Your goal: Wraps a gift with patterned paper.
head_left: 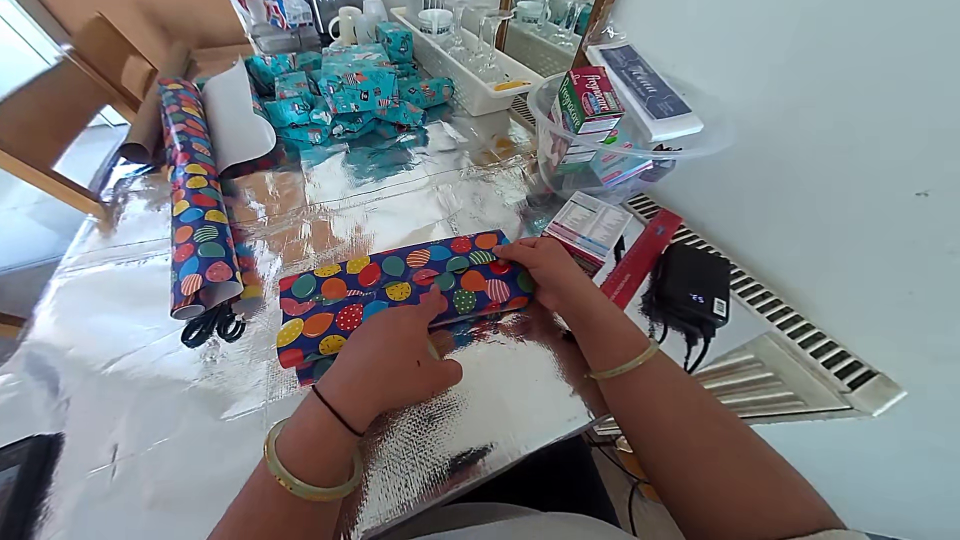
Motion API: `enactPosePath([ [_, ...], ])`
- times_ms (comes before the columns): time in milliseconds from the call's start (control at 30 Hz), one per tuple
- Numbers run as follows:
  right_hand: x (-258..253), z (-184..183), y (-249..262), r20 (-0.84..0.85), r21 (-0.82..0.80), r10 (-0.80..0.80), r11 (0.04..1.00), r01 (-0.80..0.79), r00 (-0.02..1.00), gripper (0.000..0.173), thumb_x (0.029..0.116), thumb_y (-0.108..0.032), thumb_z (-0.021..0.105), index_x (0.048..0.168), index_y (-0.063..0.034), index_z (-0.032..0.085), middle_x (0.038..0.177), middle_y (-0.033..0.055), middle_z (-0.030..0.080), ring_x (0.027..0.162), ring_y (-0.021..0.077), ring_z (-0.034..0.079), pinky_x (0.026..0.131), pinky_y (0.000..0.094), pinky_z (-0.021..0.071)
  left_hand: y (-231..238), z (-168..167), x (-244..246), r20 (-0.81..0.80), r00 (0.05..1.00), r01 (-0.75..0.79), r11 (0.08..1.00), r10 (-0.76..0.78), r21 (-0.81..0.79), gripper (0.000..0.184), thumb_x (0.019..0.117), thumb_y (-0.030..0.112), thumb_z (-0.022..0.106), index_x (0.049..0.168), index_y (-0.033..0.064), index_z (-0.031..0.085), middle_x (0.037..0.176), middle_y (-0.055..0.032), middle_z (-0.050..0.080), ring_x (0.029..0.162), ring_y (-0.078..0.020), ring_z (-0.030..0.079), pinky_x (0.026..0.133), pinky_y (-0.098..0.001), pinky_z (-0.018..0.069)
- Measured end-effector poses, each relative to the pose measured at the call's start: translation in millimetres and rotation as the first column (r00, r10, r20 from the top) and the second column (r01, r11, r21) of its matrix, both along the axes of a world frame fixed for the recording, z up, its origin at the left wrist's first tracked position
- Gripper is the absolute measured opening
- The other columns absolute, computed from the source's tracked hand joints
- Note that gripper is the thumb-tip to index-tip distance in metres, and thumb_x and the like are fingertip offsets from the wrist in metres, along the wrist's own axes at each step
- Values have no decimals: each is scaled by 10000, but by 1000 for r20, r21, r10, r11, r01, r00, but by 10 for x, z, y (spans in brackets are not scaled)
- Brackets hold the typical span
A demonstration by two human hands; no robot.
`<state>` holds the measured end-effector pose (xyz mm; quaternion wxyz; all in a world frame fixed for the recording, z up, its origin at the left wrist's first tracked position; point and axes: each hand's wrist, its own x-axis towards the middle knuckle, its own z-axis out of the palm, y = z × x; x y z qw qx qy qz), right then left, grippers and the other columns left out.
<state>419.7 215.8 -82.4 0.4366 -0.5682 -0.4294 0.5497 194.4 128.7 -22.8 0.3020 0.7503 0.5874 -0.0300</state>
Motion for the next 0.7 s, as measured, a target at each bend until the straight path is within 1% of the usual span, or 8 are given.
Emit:
enactPosePath([
  [67,5,2,-8,-2,-6,-1,1000,1,1000,153,961,-108,684,833,-44,629,731,39,651,642,112,616,614,280,529,0,15,2,-5,1000,-11,1000,11,-11,922,881,392,758,1634,153,282,1197,-142,688,1045,-289,671,901,-531,542],
  [133,23,-13,-5,-8,8,3,1000,-3,1000,169,948,-92,697,826,-45,589,725,49,639,637,123,616,617,294,536,-4,22,5,-13,1000,-12,1000,12,-11,919,884,396,751,1635,151,281,1214,-140,690,1067,-294,671,913,-539,537],
  [167,37,-23,-5,-15,18,3,1000,-3,1000,177,939,-91,711,827,-45,583,725,51,645,635,124,624,617,297,545,-6,23,7,-14,1000,-13,1000,13,-8,916,884,396,750,1634,151,283,1232,-139,686,1083,-296,668,923,-541,534],
  [233,62,-32,-8,-38,31,5,1000,-4,999,170,920,-73,737,844,-39,588,744,59,659,642,128,640,625,302,563,-7,19,5,-10,1000,-19,1000,19,-3,915,878,399,757,1630,155,295,1211,-139,688,1072,-296,669,916,-540,535],
  [300,74,-28,-25,-60,39,6,999,-4,998,156,906,-44,743,909,-33,588,789,64,659,672,132,650,647,303,575,-8,13,2,-7,1000,-24,1000,24,-5,909,878,396,759,1628,161,303,1183,-140,692,1045,-295,671,900,-542,538],
  [400,76,-19,-39,-92,35,-5,999,8,996,212,901,-3,735,1027,-24,566,845,68,669,709,133,671,676,304,589,-5,6,-4,-1,1000,-17,1000,17,-1,916,878,388,758,1630,149,293,1179,-144,694,1048,-296,671,904,-535,537],
  [600,83,-16,-49,-125,21,7,1000,-5,992,224,906,25,715,1054,-29,556,870,60,658,726,122,667,684,288,589,-4,21,-4,-1,999,-36,999,36,-26,912,882,387,756,1633,166,289,1167,-145,692,1023,-295,673,887,-537,543],
  [700,78,-9,-54,-125,11,9,1000,-7,992,252,909,25,711,1093,-31,548,896,66,666,738,125,675,691,293,593,-1,5,-16,13,1000,-26,999,27,-21,915,883,379,760,1633,158,285,1087,-123,705,953,-274,677,850,-522,550],
])
